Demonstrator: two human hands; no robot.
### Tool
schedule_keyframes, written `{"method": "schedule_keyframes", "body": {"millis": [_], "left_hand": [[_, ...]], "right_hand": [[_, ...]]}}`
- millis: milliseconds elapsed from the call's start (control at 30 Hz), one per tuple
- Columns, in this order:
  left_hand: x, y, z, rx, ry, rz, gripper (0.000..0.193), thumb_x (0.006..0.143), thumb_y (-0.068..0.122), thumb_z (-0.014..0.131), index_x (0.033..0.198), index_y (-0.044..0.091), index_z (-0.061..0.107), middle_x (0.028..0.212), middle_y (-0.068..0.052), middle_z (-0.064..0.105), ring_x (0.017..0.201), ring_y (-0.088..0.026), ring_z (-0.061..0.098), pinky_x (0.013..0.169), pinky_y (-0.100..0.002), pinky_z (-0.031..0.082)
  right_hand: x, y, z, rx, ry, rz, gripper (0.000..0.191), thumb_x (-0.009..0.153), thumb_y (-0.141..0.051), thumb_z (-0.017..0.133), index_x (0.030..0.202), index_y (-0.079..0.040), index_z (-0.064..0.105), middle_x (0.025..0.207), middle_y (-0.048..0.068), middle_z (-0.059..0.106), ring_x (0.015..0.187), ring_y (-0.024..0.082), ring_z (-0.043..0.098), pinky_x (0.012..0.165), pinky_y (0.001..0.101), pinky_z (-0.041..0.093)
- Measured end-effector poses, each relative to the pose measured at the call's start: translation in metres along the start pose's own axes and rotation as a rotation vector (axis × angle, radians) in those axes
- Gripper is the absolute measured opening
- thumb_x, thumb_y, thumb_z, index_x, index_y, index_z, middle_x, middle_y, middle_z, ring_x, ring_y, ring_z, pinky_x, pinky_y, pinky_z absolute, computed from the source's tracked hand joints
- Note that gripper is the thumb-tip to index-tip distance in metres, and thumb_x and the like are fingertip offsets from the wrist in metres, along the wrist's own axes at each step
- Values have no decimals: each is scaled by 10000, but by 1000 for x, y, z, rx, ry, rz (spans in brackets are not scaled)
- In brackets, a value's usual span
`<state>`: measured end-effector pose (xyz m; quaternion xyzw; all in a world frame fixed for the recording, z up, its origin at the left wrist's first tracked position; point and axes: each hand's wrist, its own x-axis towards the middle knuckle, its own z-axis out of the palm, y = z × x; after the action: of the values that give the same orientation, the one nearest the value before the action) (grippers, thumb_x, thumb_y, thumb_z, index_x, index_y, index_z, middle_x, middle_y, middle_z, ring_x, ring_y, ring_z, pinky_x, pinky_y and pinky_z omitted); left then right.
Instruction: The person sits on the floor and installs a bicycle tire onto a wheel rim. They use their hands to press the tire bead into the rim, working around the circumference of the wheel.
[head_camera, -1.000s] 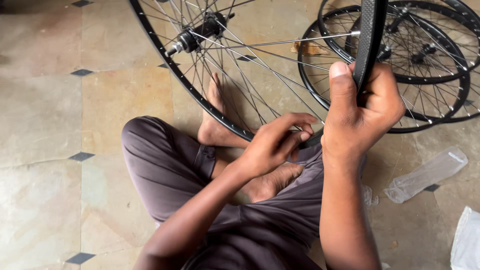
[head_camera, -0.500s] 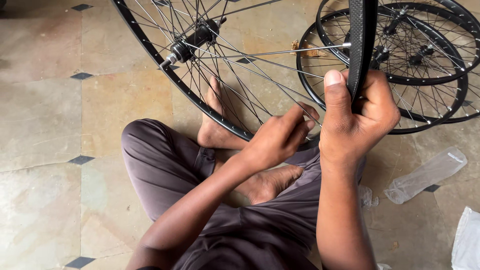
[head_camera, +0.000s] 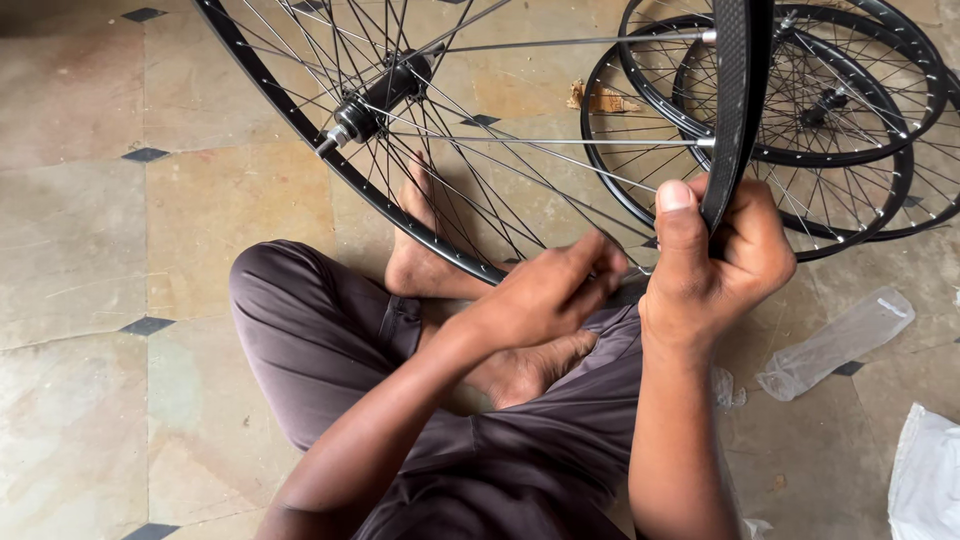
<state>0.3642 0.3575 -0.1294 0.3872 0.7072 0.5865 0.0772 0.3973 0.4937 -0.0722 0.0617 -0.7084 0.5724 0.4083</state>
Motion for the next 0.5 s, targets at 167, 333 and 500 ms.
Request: {"method": "schedule_keyframes", "body": {"millis": [167, 333, 500], "left_hand": [[0, -9, 5, -42, 31, -18, 297, 999, 82, 581, 1275, 57, 473, 977, -134, 735, 949, -334, 749, 795, -416, 576], [-4, -18, 10, -66, 33, 112, 387, 984, 57, 570, 1325, 41, 389, 953, -147, 682, 897, -352, 717, 775, -443, 565], [-6, -17, 26, 86, 19, -90, 347, 1020, 106, 597, 1307, 39, 415, 905, -185, 698, 895, -417, 695, 751, -482, 511]], "right_hand": [[-8, 10, -8, -42, 16, -12, 292, 1079, -178, 770, 943, 14, 598, 784, 31, 596, 681, 76, 513, 624, 214, 389], [0, -5, -4, 62, -41, 30, 282, 1028, -221, 747, 942, -20, 570, 792, 19, 579, 677, 83, 512, 631, 225, 407], [86, -68, 11, 35, -458, -90, 248, 1042, -208, 715, 1018, -12, 565, 840, 11, 567, 709, 79, 507, 657, 228, 403]]}}
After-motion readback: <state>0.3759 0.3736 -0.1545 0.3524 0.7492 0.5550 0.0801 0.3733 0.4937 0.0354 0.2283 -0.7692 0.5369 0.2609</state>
